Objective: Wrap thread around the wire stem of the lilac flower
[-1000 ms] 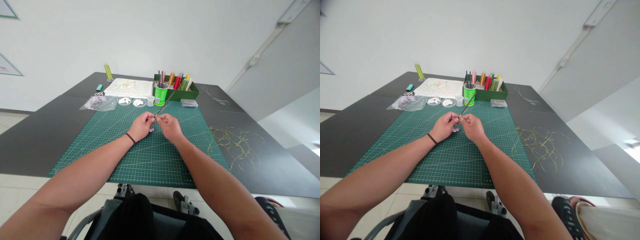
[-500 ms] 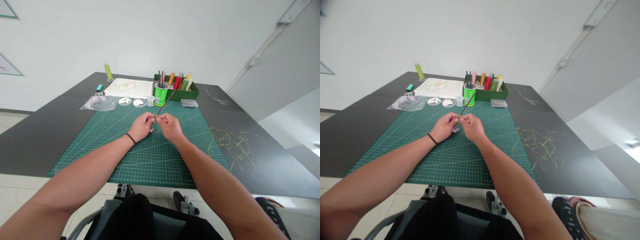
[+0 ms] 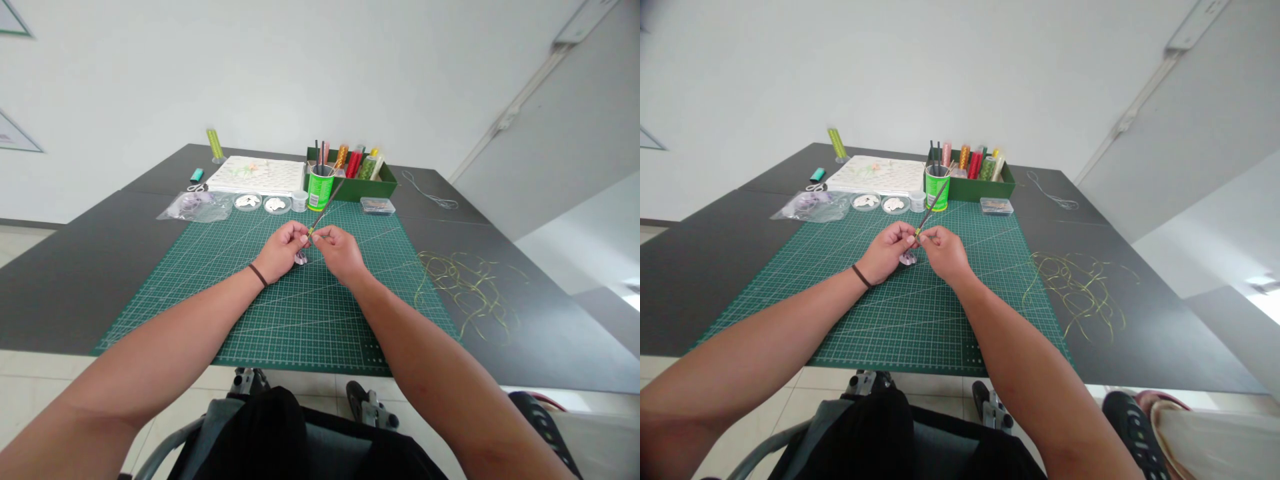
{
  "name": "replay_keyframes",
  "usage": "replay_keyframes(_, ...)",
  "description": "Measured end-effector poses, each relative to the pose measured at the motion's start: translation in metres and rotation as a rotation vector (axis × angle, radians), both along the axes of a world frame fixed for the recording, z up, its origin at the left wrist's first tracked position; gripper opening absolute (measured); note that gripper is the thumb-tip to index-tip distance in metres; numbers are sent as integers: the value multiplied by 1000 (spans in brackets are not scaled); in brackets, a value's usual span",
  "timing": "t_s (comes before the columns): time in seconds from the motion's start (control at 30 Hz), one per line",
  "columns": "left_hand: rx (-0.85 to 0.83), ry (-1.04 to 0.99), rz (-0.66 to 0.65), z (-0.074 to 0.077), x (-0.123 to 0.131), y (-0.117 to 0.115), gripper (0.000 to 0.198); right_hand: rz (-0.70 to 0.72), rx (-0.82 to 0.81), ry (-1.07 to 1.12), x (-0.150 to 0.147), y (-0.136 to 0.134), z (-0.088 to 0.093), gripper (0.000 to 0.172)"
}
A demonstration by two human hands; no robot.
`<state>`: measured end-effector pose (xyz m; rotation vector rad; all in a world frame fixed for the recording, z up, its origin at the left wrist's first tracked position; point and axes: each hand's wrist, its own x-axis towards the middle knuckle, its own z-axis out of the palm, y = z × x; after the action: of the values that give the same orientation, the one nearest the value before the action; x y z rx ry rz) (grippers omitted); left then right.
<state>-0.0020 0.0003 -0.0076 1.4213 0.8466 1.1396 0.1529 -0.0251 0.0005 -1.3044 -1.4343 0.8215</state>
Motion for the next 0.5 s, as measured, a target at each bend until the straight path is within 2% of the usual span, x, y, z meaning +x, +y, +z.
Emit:
replay_keyframes(0.23, -63, -64, 16, 4, 2, -1, 9, 60, 11, 15, 1, 1, -3, 17)
replay_keyframes(0.5, -130, -162, 8, 6, 1, 1, 11, 40, 115, -19, 7, 4, -1, 24)
